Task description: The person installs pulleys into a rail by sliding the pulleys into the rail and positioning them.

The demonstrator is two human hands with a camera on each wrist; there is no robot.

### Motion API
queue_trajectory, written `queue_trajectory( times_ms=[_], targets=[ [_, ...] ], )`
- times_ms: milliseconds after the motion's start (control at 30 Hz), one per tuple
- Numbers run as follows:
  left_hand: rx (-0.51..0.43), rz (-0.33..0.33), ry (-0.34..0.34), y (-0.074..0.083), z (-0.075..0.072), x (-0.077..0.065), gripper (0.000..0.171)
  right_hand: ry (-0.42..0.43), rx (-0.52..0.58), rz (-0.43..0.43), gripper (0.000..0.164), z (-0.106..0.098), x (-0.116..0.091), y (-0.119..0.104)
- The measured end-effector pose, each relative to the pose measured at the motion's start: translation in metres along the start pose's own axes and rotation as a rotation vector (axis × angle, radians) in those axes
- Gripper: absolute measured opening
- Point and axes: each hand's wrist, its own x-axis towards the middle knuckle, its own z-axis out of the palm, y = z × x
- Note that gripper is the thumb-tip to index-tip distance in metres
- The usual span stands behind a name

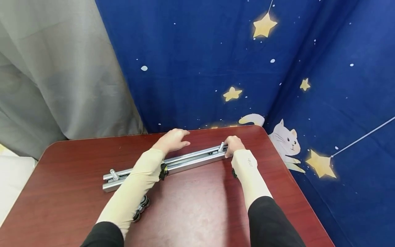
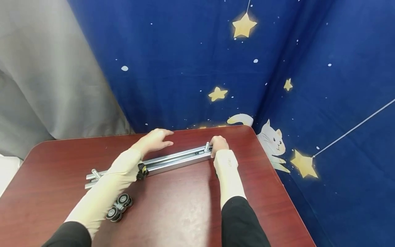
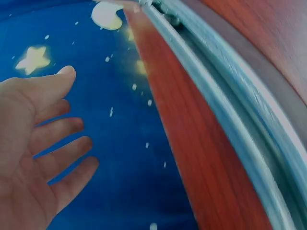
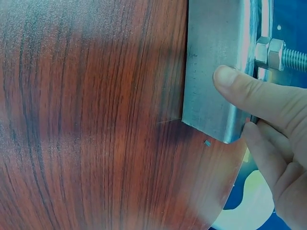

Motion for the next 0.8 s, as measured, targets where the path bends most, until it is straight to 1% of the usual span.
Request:
queue_trajectory(
  times_ms=[200, 267, 367, 467, 567, 667, 800],
  targets=[
    [0.042, 0.055, 0.005, 0.030, 0.009, 0.036, 0.043, -0.002, 0.013, 0.008, 0.052, -0.008, 0.003, -0.005],
    [0.051, 0.085, 0.009, 0.041, 0.014, 0.047, 0.040, 0.004, 0.010, 0.009, 0.052, -0.007, 0.004, -0.005],
    [0.047, 0.114, 0.000, 0.056, 0.025, 0.059, 0.035, 0.011, 0.020, 0.017, 0.051, -0.004, 0.004, -0.005],
    [0.068, 0.115, -0.015, 0.069, 0.039, 0.067, 0.028, 0.007, 0.022, 0.025, 0.050, 0.001, 0.002, -0.005],
    [0.072, 0.083, -0.005, 0.081, 0.050, 0.073, 0.018, 0.006, 0.019, 0.028, 0.047, 0.003, -0.001, -0.005],
    [0.056, 0.057, 0.006, 0.090, 0.058, 0.078, 0.013, 0.016, 0.022, 0.029, 0.045, 0.001, -0.003, -0.005],
    [0.096, 0.039, -0.018, 0.100, 0.069, 0.081, 0.013, 0.024, 0.022, 0.020, 0.045, -0.001, -0.003, -0.004]
  ],
)
